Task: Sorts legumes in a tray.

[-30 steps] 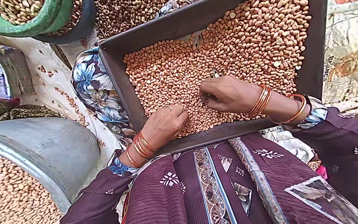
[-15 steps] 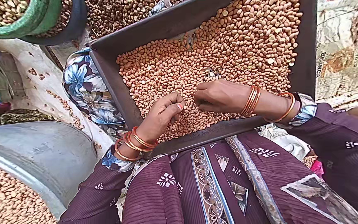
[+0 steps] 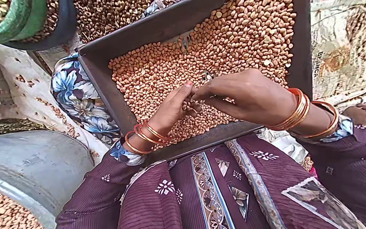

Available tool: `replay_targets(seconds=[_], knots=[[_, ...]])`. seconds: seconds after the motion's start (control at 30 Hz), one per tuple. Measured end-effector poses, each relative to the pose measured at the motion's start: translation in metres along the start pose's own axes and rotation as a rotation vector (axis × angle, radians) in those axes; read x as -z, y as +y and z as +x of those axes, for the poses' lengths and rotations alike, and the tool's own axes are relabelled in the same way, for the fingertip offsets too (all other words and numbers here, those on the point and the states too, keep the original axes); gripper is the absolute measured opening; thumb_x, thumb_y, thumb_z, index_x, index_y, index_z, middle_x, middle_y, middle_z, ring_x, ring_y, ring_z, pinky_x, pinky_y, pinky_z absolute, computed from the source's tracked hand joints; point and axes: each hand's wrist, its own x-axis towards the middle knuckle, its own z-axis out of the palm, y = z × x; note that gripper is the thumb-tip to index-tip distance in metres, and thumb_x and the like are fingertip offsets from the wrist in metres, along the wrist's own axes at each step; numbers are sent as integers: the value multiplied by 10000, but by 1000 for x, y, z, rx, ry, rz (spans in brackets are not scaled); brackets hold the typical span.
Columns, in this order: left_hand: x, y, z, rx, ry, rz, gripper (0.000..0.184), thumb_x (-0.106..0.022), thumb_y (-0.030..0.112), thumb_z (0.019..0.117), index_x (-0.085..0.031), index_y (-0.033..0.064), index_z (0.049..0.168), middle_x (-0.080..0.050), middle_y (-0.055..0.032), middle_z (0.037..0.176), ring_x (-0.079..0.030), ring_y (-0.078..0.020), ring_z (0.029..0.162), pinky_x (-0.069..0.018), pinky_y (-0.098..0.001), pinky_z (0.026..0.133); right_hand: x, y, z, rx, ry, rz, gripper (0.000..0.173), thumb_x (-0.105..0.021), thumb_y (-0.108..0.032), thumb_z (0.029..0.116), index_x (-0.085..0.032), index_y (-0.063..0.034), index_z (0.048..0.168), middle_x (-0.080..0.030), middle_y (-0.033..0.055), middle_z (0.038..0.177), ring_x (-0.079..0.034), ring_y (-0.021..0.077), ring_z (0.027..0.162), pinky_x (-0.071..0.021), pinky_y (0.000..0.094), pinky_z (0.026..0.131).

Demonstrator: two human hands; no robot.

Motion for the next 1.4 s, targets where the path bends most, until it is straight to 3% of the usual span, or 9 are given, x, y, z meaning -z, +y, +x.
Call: replay_targets(seconds=[0.1,0.3,0.5,0.7,0.83,0.97,1.13,1.27,1.4], knots=[[8,-5,0,-244,122,535,232,-503,198,1073,-696,86,1007,-584,50,774,-488,-4,606,-388,-156,553,-4,11,0,-82,35,-149,145,-577,-80,1009,-712,-29,1030,-694,121,920,-685,231,776,-551,375,657],[4,-29,-5,-467,120,1363,188,-670,188,963,-692,1,969,-586,-153,862,-638,-314,719,-541,-436,596,-46,43,-1,-43,-186,-226,133,-593,-60,1000,-710,-1,983,-669,173,922,-697,346,832,-573,462,673],[-9,-32,-4,-457,181,1535,188,-645,119,961,-688,-51,1030,-595,-196,913,-653,-356,716,-532,-443,541,-43,36,4,-12,-211,-411,122,-542,48,966,-654,12,931,-647,179,908,-689,361,798,-516,439,533],[-7,-40,-3,-501,190,1554,209,-624,128,953,-681,-50,1045,-591,-187,913,-651,-344,722,-528,-430,542,-44,46,4,40,-250,-355,134,-553,-61,995,-667,-1,959,-654,176,965,-692,358,864,-550,459,613],[-1,-35,0,-534,201,1391,188,-657,154,918,-677,-24,976,-596,-165,883,-649,-317,730,-543,-423,590,-36,46,7,-1,-214,-269,158,-544,-103,985,-652,2,939,-614,167,910,-664,335,785,-528,453,587],[11,-14,2,-442,246,748,100,-564,136,916,-641,76,940,-517,5,840,-486,-39,667,-403,-175,584,-11,22,11,-30,-11,-200,154,-582,-146,969,-674,-22,967,-606,125,871,-623,251,719,-503,379,585],[3,-1,5,-166,10,-186,315,-273,111,977,-579,152,1035,-643,17,999,-660,-91,897,-578,-288,817,-2,-2,11,16,97,-157,165,-637,-165,997,-688,-27,1074,-642,105,913,-626,174,726,-524,297,611],[1,-3,5,-46,65,-114,340,-281,134,1051,-612,138,972,-619,46,808,-602,-45,687,-524,-189,625,-3,5,-8,-78,-102,-239,137,-602,-140,1005,-679,-30,978,-606,125,861,-621,261,663,-488,387,531],[10,1,3,-190,113,131,312,-360,105,1045,-655,117,947,-569,77,721,-507,2,575,-422,-135,519,-31,17,-37,-114,-331,-282,107,-643,-100,966,-691,-61,878,-628,121,883,-661,292,702,-511,420,504]])
